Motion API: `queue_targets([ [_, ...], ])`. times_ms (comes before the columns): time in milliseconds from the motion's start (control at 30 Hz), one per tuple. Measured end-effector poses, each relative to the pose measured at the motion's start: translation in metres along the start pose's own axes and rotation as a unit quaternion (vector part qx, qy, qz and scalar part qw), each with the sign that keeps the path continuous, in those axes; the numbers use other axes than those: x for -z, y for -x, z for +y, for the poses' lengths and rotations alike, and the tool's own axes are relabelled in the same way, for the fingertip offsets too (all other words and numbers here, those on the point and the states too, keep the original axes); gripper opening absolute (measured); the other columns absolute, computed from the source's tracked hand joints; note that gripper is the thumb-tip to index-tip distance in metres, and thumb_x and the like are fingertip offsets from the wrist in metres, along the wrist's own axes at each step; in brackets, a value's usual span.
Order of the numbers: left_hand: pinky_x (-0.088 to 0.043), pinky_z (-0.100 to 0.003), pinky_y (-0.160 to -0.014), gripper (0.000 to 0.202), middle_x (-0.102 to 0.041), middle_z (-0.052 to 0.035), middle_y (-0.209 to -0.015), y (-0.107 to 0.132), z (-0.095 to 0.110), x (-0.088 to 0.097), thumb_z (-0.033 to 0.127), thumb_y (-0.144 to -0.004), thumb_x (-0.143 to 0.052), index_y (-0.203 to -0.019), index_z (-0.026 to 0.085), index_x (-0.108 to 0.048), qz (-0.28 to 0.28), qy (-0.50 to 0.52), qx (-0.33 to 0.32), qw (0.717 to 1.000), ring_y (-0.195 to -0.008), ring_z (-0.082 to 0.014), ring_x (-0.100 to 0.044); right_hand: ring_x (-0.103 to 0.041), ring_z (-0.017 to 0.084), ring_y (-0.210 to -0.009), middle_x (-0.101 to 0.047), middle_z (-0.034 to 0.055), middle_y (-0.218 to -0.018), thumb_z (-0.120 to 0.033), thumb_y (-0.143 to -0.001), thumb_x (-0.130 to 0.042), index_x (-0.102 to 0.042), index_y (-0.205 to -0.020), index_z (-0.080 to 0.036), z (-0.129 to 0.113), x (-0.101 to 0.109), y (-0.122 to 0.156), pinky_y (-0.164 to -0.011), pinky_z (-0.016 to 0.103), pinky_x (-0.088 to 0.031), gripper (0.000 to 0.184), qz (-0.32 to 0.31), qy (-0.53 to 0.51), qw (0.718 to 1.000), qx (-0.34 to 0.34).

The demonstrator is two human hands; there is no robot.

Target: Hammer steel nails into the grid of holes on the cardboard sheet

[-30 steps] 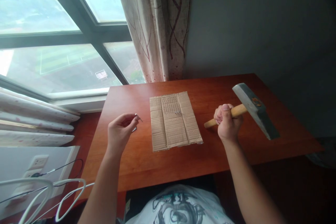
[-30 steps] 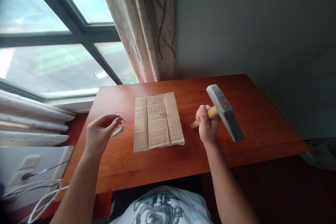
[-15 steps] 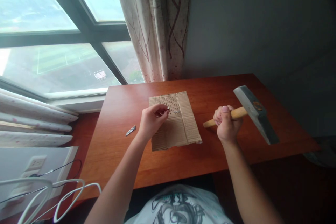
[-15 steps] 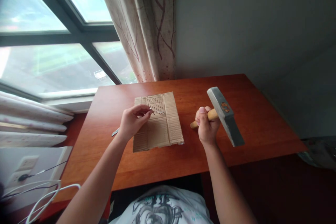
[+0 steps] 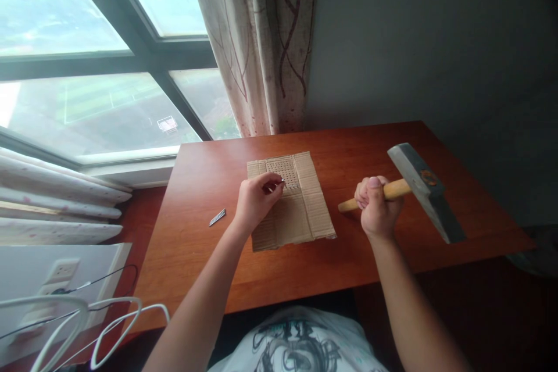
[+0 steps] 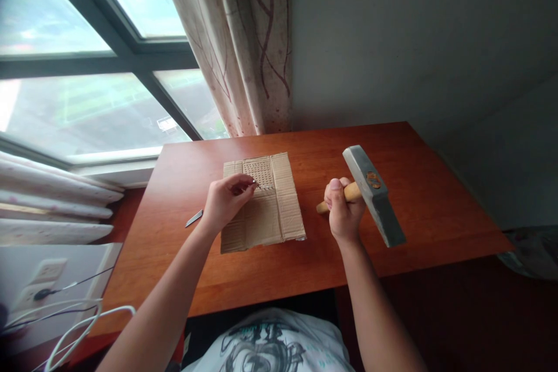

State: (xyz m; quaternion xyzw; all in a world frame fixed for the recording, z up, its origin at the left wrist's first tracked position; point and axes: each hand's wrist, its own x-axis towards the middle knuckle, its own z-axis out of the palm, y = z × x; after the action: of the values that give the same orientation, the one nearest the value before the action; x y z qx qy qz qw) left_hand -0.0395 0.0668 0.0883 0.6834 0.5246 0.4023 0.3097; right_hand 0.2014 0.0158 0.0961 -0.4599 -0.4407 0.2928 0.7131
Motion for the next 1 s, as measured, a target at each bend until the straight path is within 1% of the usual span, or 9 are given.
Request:
queue_targets([
  [200, -0.052, -0.022, -0.059, 0.008, -0.071, -0.0002, -0.069, 0.0005, 0.0006, 0.0005, 0.028, -0.08, -0.069, -0.08, 0.019, -0.07, -0.007, -0.007, -0.003, 1.0, -0.059, -0.0121, -0.064, -0.029, 0.006, -0.042, -0.029, -0.0083, -0.05, -0.043, -0.094, -0.059, -0.029, -0.062, -0.022, -0.002, -0.0005, 0.0002, -0.038, 0.022, -0.023, 0.048, -0.003, -0.004, 1.0, -0.004],
  [400, -0.051, -0.02, -0.058, 0.007, -0.071, 0.0002, -0.069, 0.0008, 0.0003, 0.0001, 0.025, -0.081, -0.068, -0.08, 0.019, -0.07, -0.003, -0.02, -0.02, 1.0, -0.059, -0.0111, -0.063, -0.028, 0.005, -0.041, -0.028, -0.0087, -0.05, -0.045, -0.094, -0.059, -0.029, -0.062, -0.022, -0.0001, 0.0004, 0.0003, -0.038, 0.021, -0.023, 0.05, 0.001, -0.001, 1.0, -0.008],
  [600, -0.051, -0.019, -0.057, 0.006, -0.071, 0.0008, -0.068, 0.0003, 0.0009, -0.0002, 0.023, -0.08, -0.067, -0.08, 0.019, -0.071, -0.001, -0.037, -0.032, 0.999, -0.059, -0.0106, -0.064, -0.029, 0.005, -0.041, -0.029, -0.0087, -0.05, -0.042, -0.094, -0.06, -0.03, -0.061, -0.022, -0.0008, -0.0001, 0.0004, -0.038, 0.021, -0.022, 0.049, 0.004, -0.013, 1.0, -0.005],
  [1000, -0.051, -0.018, -0.057, 0.004, -0.071, 0.0008, -0.068, 0.0011, 0.0007, -0.0001, 0.022, -0.08, -0.068, -0.079, 0.018, -0.071, 0.006, -0.023, -0.035, 0.999, -0.058, -0.0103, -0.064, -0.029, 0.006, -0.042, -0.028, -0.0084, -0.05, -0.043, -0.095, -0.058, -0.028, -0.062, -0.022, -0.0015, 0.0, 0.0011, -0.039, 0.021, -0.023, 0.049, -0.002, 0.002, 1.0, 0.0],
])
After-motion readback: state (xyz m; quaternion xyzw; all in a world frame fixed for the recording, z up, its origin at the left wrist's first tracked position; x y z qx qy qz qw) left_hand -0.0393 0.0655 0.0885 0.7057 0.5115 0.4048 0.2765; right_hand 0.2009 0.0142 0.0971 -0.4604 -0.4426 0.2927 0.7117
